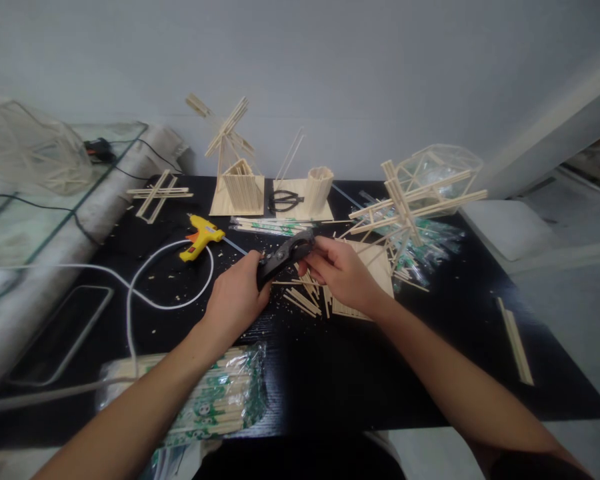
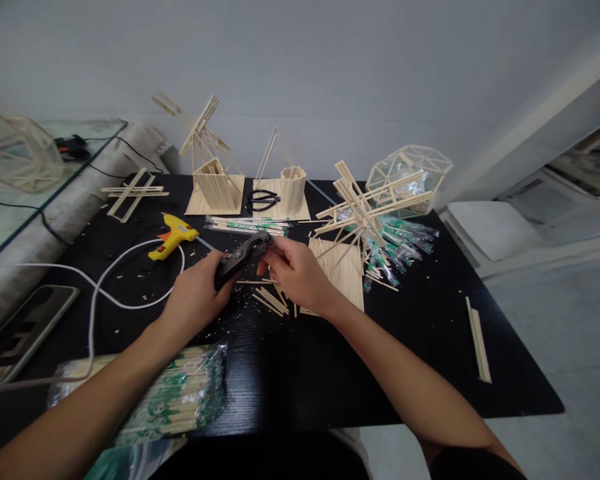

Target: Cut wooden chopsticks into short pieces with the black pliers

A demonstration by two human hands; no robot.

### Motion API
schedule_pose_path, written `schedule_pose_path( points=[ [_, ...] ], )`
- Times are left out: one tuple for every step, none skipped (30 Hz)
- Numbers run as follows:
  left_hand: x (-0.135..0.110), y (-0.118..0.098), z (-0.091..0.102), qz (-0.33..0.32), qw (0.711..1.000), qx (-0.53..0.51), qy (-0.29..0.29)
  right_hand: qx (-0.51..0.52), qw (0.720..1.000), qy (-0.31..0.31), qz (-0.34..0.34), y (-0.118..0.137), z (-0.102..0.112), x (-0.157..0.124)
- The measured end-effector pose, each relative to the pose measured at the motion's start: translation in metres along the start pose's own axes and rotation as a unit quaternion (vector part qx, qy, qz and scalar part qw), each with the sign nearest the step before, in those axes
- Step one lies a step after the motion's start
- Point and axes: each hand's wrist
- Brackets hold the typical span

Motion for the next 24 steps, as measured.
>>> schedule_pose_path(
  points=[
    [0.0,-0.001,0.001,0.002,1.0,0.009,0.008,0.002,1.0,0.0,-0.003,0.0,0.0,0.0],
    [0.0,-0.002,0.001,0.004,1.0,0.019,0.014,0.006,1.0,-0.001,-0.006,0.0,0.0,0.0],
    [-0.001,-0.002,0.001,0.004,0.999,0.027,0.02,0.009,1.0,-0.001,-0.011,-0.001,0.0,0.0],
    [-0.001,-0.003,0.001,0.004,0.999,0.034,0.024,0.012,1.0,-0.002,-0.015,-0.001,0.0,0.0],
    [-0.001,-0.003,0.001,0.004,0.999,0.039,0.028,0.012,1.0,-0.003,-0.019,-0.002,0.0,0.0],
    [-0.001,-0.004,0.001,0.005,0.999,0.044,0.031,0.012,1.0,-0.004,-0.023,-0.003,0.0,0.0],
    [-0.001,-0.004,0.001,0.005,0.998,0.048,0.033,0.012,1.0,-0.005,-0.027,-0.004,0.0,0.0],
    [-0.001,-0.004,0.0,0.005,0.998,0.051,0.035,0.012,0.999,-0.005,-0.031,-0.005,0.001,0.001],
    [-0.002,-0.004,0.0,0.004,0.998,0.055,0.035,0.015,0.999,-0.006,-0.035,-0.007,0.001,0.001],
    [-0.002,-0.005,0.001,0.005,0.998,0.059,0.034,0.022,0.999,-0.005,-0.039,-0.008,0.001,0.001],
    [-0.002,-0.005,0.001,0.005,0.997,0.063,0.033,0.032,0.998,-0.004,-0.045,-0.009,0.001,0.001],
    [-0.002,-0.006,0.002,0.006,0.997,0.068,0.033,0.044,0.998,-0.002,-0.052,-0.01,0.001,0.002],
    [-0.002,-0.006,0.003,0.007,0.997,0.074,0.034,0.057,0.997,0.0,-0.059,-0.011,0.001,0.002],
    [-0.002,-0.007,0.004,0.009,0.996,0.08,0.036,0.07,0.995,0.003,-0.068,-0.013,0.001,0.002],
    [-0.003,-0.007,0.004,0.01,0.995,0.086,0.038,0.081,0.994,0.005,-0.075,-0.014,0.002,0.002],
    [-0.003,-0.008,0.004,0.011,0.995,0.091,0.041,0.089,0.993,0.005,-0.081,-0.014,0.002,0.002],
    [-0.003,-0.008,0.004,0.013,0.995,0.093,0.041,0.092,0.992,0.004,-0.085,-0.015,0.002,0.002],
    [-0.003,-0.008,0.004,0.014,0.995,0.09,0.039,0.093,0.992,0.001,-0.087,-0.015,0.002,0.002],
    [-0.002,-0.007,0.003,0.016,0.996,0.08,0.037,0.092,0.992,-0.003,-0.087,-0.015,0.001,0.002],
    [-0.002,-0.006,0.002,0.02,0.997,0.061,0.034,0.091,0.992,-0.007,-0.086,-0.014,0.001,0.002],
    [0.0,-0.005,0.001,0.024,0.999,0.03,0.033,0.09,0.992,-0.01,-0.085,-0.013,0.001,0.002],
    [0.001,-0.004,-0.001,0.028,0.999,-0.015,0.035,0.09,0.992,-0.012,-0.085,-0.012,0.001,0.001],
    [0.003,-0.002,-0.002,0.035,0.996,-0.074,0.04,0.092,0.992,-0.013,-0.084,-0.01,0.0,0.001],
    [0.005,-0.001,-0.003,0.041,0.987,-0.147,0.049,0.096,0.992,-0.016,-0.083,-0.009,0.0,0.001]
  ],
)
Point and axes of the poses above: each hand's wrist, its own x-axis towards the middle knuckle, its own z-axis out of the back of the hand, y = z × x, and after that the axes turned 9 degrees about x, right-handed
